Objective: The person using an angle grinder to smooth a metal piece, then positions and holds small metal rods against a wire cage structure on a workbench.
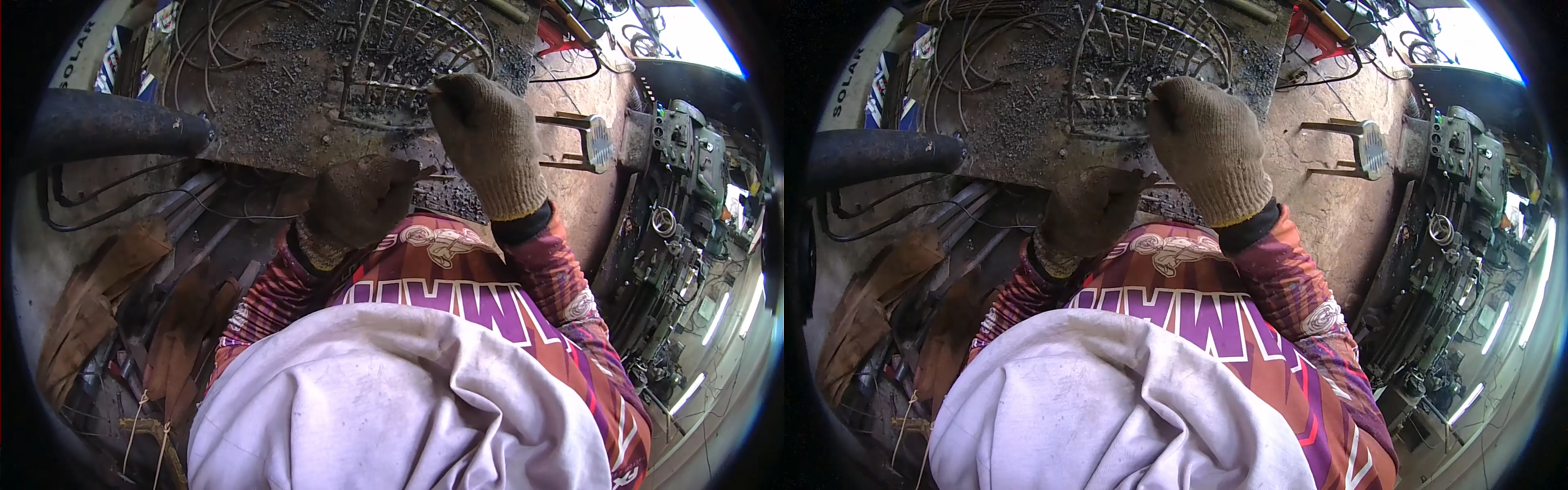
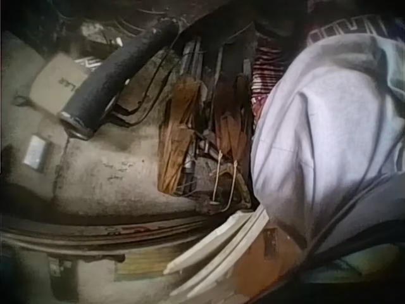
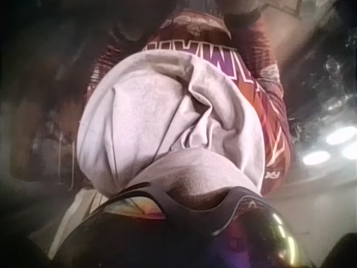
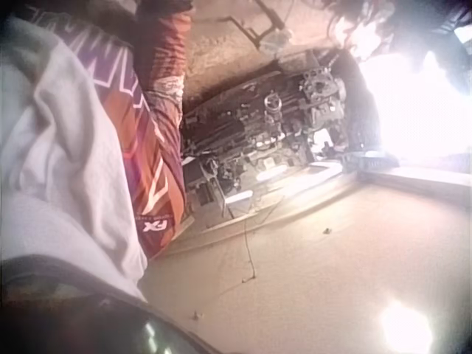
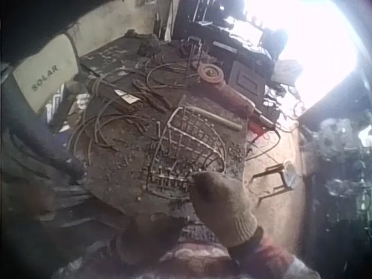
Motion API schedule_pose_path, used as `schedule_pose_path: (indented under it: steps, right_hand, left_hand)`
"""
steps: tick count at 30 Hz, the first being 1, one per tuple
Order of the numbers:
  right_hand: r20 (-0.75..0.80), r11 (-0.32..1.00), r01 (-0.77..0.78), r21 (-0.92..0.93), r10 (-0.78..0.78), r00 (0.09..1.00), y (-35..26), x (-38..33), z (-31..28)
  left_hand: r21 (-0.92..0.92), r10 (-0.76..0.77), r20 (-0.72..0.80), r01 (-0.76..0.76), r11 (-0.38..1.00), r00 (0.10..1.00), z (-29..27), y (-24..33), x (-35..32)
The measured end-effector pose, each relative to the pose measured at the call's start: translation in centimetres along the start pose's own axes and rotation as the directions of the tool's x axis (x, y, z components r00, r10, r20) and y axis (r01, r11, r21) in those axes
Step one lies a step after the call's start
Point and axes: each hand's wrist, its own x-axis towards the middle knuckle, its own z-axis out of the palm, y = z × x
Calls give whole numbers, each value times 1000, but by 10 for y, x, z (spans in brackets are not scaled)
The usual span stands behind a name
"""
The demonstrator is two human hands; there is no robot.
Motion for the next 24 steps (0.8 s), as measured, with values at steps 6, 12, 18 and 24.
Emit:
schedule_pose_path:
  steps: [6,12,18,24]
  right_hand:
    - [116,996,-66,52,60,991,6,-21,-6]
    - [-72,971,-117,211,135,988,21,-21,-4]
    - [-22,948,-226,225,237,971,19,-19,-4]
    - [-55,991,-70,112,77,996,24,-8,2]
  left_hand:
    - [-178,17,9,-15,984,1000,-8,9,18]
    - [-132,-2,45,8,991,999,-9,10,14]
    - [50,104,84,-108,993,991,-11,7,15]
    - [-58,64,71,-60,997,995,-11,11,16]
